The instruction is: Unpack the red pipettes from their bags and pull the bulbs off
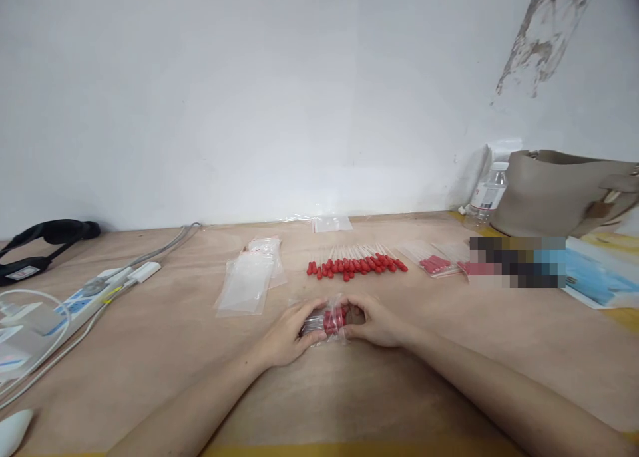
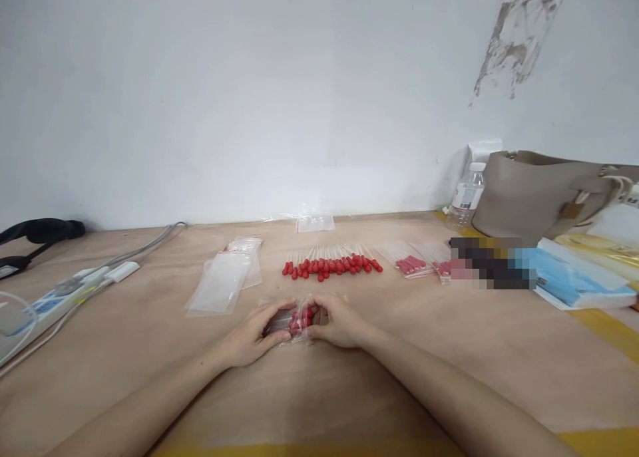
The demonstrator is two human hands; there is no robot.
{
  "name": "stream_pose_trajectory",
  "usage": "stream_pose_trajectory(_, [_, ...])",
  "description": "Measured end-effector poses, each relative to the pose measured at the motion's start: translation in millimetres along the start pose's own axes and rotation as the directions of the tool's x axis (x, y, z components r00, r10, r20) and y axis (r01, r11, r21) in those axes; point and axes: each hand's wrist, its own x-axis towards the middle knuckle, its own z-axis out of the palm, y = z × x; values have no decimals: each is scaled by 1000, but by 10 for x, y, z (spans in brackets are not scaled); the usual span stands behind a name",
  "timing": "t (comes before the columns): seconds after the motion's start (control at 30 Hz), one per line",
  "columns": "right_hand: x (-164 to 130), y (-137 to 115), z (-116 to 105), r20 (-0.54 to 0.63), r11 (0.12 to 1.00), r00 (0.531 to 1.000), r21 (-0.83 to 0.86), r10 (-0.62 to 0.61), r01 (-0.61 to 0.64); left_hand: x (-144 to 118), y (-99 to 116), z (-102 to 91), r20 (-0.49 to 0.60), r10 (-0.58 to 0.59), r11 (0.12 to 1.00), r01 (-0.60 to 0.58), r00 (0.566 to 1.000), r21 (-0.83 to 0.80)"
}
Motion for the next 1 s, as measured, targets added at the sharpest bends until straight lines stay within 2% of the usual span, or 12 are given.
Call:
stream_pose_trajectory(0.13, [42,80,65,-15,984,1000,178,11,-8,-1,24,-15,-1,-6,1000,6,1000,5])
stream_pose_trajectory(0.27, [55,105,34,-39,949,996,307,82,-67,-3,41,-21,3,-14,1000,14,1000,6])
stream_pose_trajectory(0.33, [46,106,16,-15,939,997,338,78,-68,-4,42,-19,0,-23,1000,23,1000,4])
stream_pose_trajectory(0.47, [18,114,12,94,938,996,345,-1,-31,-6,35,-10,-19,-27,1000,27,999,-1])
stream_pose_trajectory(0.6, [2,127,4,153,939,987,344,-51,-5,-5,37,-10,-24,-27,1000,27,999,-1])
stream_pose_trajectory(0.77, [-15,90,-8,48,976,983,137,-175,167,-7,62,-23,-26,-35,999,34,999,-13])
stream_pose_trajectory(0.87, [-14,80,-19,-16,981,990,129,-142,143,-15,59,-27,-27,-47,999,47,999,-15])
stream_pose_trajectory(1.0, [-34,108,-201,-21,963,999,268,-28,33,-22,46,-35,-22,-65,998,65,998,-2])
